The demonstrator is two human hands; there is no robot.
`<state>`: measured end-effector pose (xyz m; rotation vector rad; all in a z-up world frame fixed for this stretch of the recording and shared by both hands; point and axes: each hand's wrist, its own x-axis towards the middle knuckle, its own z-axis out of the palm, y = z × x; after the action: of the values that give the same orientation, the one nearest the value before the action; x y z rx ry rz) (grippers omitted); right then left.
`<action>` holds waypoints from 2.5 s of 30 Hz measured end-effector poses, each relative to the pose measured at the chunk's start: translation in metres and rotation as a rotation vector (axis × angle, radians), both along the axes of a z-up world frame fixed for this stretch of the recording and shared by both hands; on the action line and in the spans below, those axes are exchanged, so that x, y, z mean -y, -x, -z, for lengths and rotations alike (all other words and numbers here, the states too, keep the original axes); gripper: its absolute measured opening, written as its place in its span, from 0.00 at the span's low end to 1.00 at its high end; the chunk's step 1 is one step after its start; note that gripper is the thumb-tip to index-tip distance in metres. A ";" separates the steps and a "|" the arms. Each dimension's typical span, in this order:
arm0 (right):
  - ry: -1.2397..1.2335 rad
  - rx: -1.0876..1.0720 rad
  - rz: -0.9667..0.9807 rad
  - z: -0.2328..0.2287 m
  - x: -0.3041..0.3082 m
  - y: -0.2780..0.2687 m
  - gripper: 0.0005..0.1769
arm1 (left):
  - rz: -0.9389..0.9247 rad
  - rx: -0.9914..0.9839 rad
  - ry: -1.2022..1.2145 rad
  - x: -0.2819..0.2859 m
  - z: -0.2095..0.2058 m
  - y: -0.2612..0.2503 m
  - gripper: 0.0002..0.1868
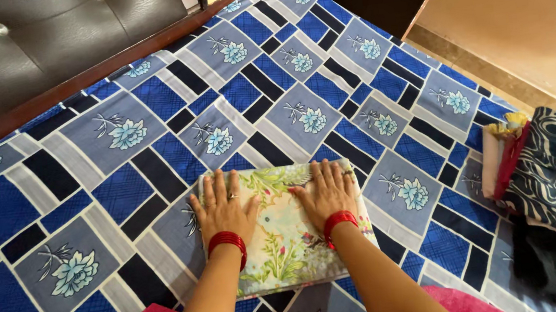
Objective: The person folds a floral patterned cloth on a bed, smoothing it out and stacking it. Then, the person picks up a bright pink cloth, unfolds it, and begins to fold it.
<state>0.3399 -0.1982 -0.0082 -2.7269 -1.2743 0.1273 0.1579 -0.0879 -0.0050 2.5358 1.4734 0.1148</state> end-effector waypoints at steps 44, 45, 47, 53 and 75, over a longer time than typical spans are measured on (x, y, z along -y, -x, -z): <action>-0.710 -0.466 -0.590 0.029 0.056 0.156 0.29 | 0.085 0.918 0.783 0.053 -0.119 -0.039 0.22; -0.684 -0.471 -0.519 0.035 0.049 0.147 0.30 | 0.125 0.962 0.821 0.052 -0.131 -0.035 0.22; -0.639 -0.526 -0.369 0.038 0.041 0.129 0.31 | 0.210 1.080 0.918 0.048 -0.151 -0.020 0.21; -1.036 -1.199 -0.099 -0.012 0.048 0.075 0.38 | 0.209 1.223 1.208 0.012 -0.157 0.040 0.20; -0.973 -1.303 0.287 0.099 0.155 -0.050 0.25 | -0.165 1.025 0.717 -0.008 0.122 0.095 0.40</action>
<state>0.3899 -0.3535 -0.1073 -1.3762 -0.3406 0.8098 0.0629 -0.0795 -0.1265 1.3916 1.0011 0.6553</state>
